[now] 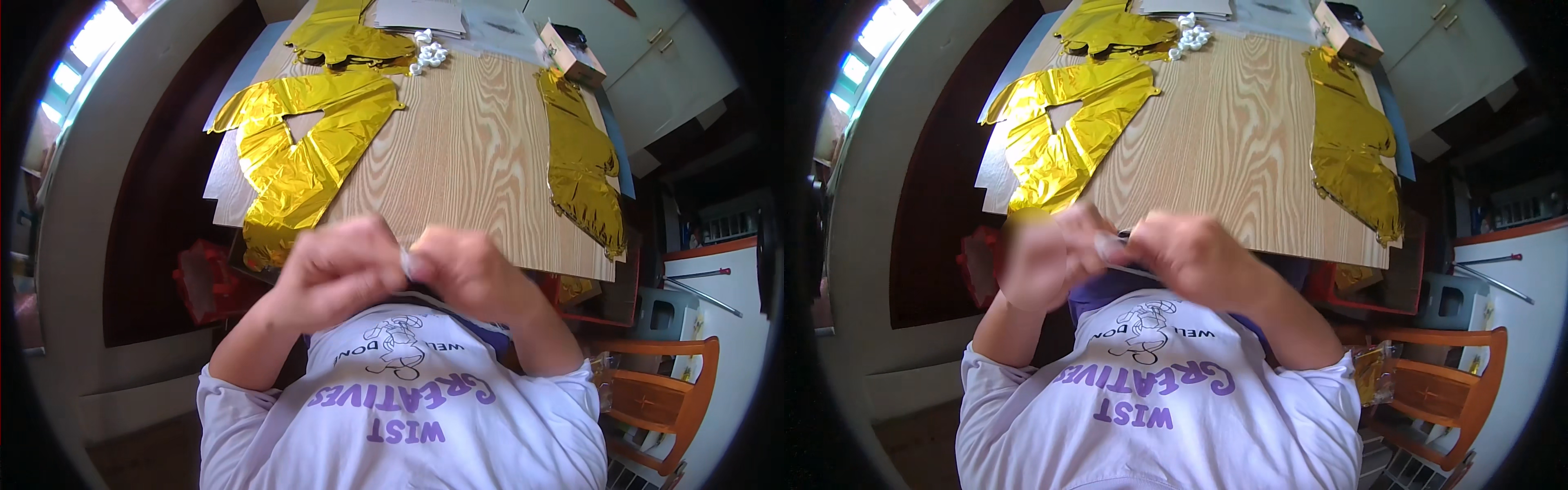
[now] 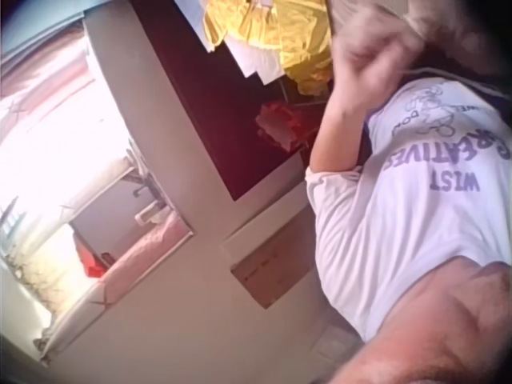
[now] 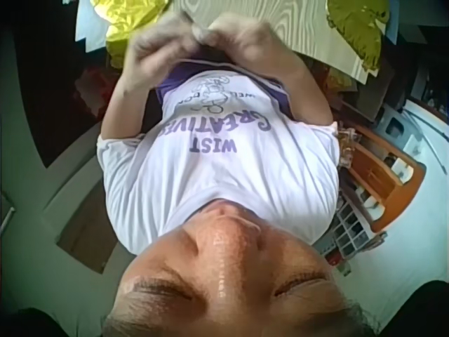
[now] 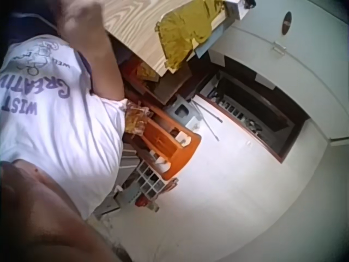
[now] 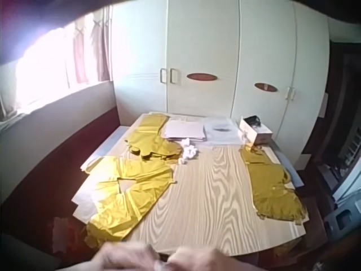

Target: Tying white strings onto gold foil items on a table.

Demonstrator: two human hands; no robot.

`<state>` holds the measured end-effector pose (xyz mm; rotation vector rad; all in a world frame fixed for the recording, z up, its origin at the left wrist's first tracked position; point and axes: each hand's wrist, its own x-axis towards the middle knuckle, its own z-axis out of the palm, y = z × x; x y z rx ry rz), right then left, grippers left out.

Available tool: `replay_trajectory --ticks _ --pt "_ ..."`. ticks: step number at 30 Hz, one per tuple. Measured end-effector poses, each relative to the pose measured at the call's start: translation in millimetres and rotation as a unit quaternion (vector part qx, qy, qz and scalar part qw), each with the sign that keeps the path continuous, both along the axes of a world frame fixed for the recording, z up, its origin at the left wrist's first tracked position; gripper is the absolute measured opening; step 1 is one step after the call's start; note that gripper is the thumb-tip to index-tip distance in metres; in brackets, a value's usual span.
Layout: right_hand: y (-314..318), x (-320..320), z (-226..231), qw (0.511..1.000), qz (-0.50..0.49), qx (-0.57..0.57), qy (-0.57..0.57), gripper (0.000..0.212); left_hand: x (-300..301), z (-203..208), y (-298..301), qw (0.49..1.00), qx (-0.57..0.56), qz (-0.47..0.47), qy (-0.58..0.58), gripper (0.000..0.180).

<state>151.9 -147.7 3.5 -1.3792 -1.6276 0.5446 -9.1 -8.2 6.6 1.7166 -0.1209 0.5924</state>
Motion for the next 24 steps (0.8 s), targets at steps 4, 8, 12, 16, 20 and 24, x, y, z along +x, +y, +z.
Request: replay_trajectory --ticks 4,8,12,16,20,24 --pt "-8.7 -0.3 17.5 0.999 0.051 -0.013 0.013 0.013 9.4 -5.3 5.0 0.978 0.161 0.122 0.052 0.015" --pt "-0.7 13.7 11.9 0.996 -0.047 -0.016 0.075 0.015 10.6 -0.7 -8.3 0.996 0.08 -0.03 0.032 0.017" --pt "0.3 -1.1 -4.8 0.999 0.04 -0.016 -0.02 0.017 14.6 3.8 4.5 0.994 0.035 0.095 0.043 0.018" --pt "-2.8 16.9 13.7 0.996 -0.022 0.005 0.081 0.019 13.6 -6.2 4.2 0.991 0.093 -0.037 0.085 0.016" --pt "6.0 17.4 -5.7 0.998 -0.019 -0.027 0.045 0.019 17.9 -1.8 0.5 0.995 -0.065 -0.029 0.067 0.016" --pt "4.7 21.0 6.2 0.994 0.018 -0.008 0.104 0.016 24.5 -10.9 7.1 0.995 0.037 0.013 0.093 0.012"
